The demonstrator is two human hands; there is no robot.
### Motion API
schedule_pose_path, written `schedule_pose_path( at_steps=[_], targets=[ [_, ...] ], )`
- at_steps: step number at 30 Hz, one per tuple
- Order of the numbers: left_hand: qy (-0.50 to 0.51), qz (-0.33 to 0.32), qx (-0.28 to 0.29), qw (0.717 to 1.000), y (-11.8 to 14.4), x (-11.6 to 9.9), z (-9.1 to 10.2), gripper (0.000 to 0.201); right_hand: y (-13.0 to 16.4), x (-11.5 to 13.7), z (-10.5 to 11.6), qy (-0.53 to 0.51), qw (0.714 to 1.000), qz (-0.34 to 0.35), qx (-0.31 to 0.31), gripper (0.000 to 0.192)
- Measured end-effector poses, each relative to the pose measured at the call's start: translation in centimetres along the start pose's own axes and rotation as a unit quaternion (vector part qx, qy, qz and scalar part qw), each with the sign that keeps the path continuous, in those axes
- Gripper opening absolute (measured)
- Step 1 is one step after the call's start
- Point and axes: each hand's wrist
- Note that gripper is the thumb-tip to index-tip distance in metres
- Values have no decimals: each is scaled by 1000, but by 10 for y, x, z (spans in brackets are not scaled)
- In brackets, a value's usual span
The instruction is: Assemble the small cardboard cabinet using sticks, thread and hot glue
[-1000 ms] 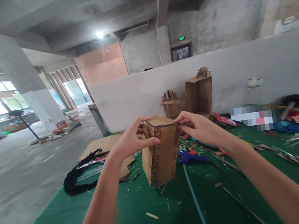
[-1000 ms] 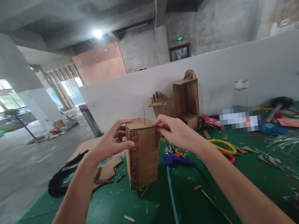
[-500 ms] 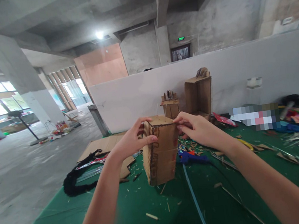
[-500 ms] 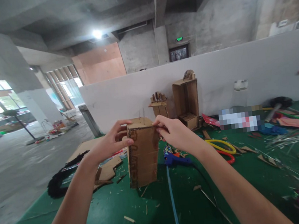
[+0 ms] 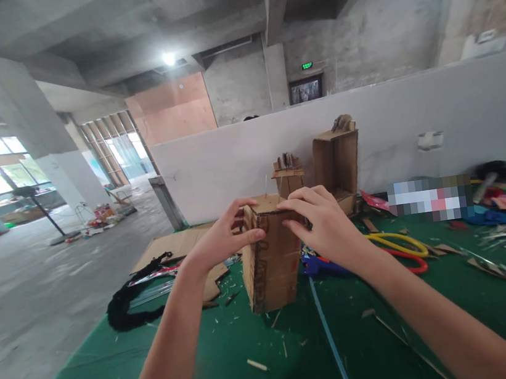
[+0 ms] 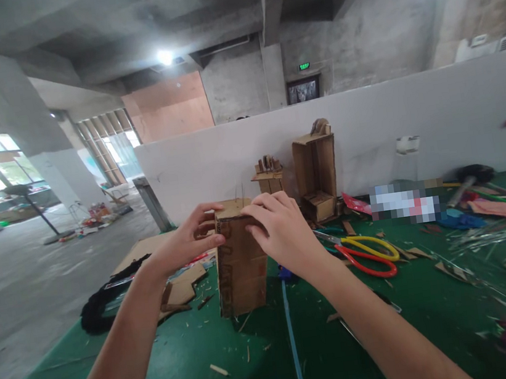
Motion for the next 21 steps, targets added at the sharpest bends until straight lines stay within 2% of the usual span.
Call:
schedule_pose_path(
  at_steps=[10,17,21],
  targets=[
    [11,-22,16,1000,-1,6,2,46,-1,-1,-4,-64,998,-2,-4,17],
    [8,-24,12,1000,-1,7,2,45,-1,3,-2,-32,999,17,10,19],
    [8,-24,12,1000,0,8,2,45,0,10,0,3,999,21,28,29]
  ],
)
Point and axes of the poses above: each hand's wrist, its own y-axis away from the middle knuckle, its own z-axis out of the back of the hand, x = y × z
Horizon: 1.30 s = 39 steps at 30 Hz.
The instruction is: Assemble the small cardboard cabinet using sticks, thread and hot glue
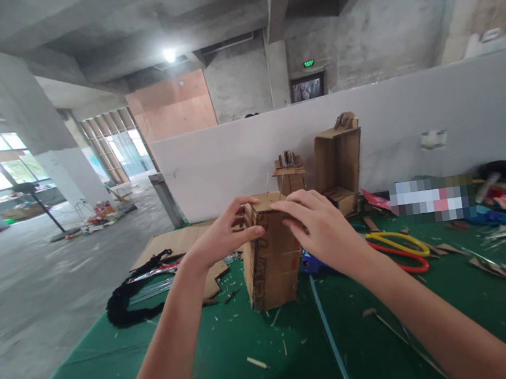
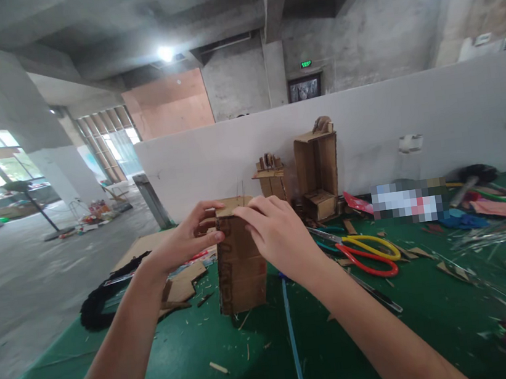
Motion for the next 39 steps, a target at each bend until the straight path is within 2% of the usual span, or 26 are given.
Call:
schedule_pose_path(
  at_steps=[9,20,32,39],
  targets=[
    [-12,-4,2,1000,0,-1,0,43,1,0,-4,-18,1000,-21,-9,32],
    [-11,0,1,1000,-1,-1,0,45,2,6,1,54,998,-16,16,33],
    [-11,-2,-6,1000,0,-2,-1,46,1,6,-2,51,998,-23,33,42],
    [-14,5,-10,1000,0,-3,-1,46,1,10,1,55,997,-30,38,40]
  ],
)
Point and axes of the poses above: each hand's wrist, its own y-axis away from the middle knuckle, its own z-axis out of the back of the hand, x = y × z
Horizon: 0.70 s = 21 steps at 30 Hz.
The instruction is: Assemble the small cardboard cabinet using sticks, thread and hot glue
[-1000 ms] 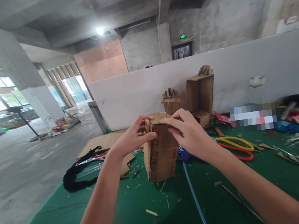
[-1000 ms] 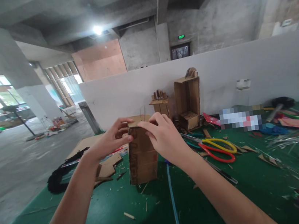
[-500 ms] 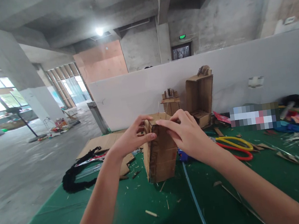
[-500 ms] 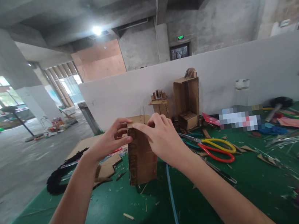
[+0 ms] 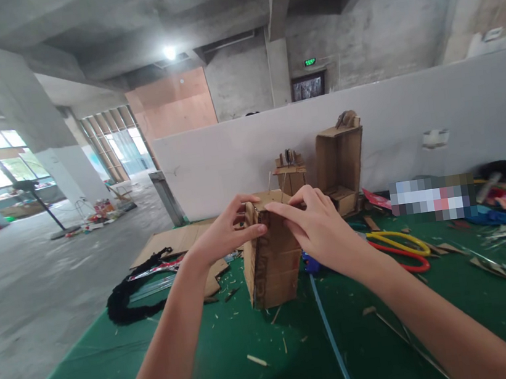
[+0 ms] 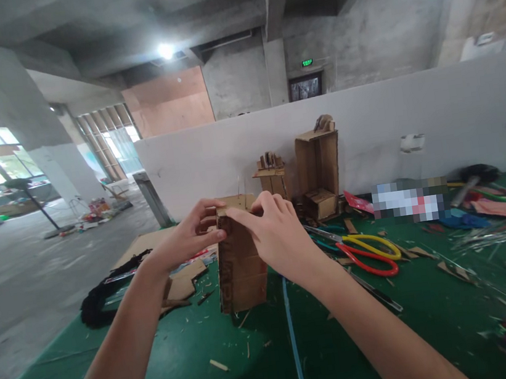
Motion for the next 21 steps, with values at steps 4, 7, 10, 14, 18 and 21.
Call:
schedule_pose_path(
  at_steps=[4,7,10,14,18,21],
  targets=[
    [2,0,3,1000,0,1,0,46,1,-1,0,3,1000,5,-5,41],
    [6,8,8,1000,0,-1,0,45,1,-2,-2,7,1000,10,-9,44],
    [8,14,6,1000,1,-2,0,46,1,-3,-2,9,1000,11,-6,47],
    [12,15,1,1000,1,-2,-1,46,1,-2,-2,11,1000,11,-5,48],
    [13,18,1,1000,1,-1,0,47,2,-2,-3,11,1000,13,-5,49],
    [13,17,7,1000,1,0,1,46,1,-2,-3,16,1000,17,-4,50]
  ],
)
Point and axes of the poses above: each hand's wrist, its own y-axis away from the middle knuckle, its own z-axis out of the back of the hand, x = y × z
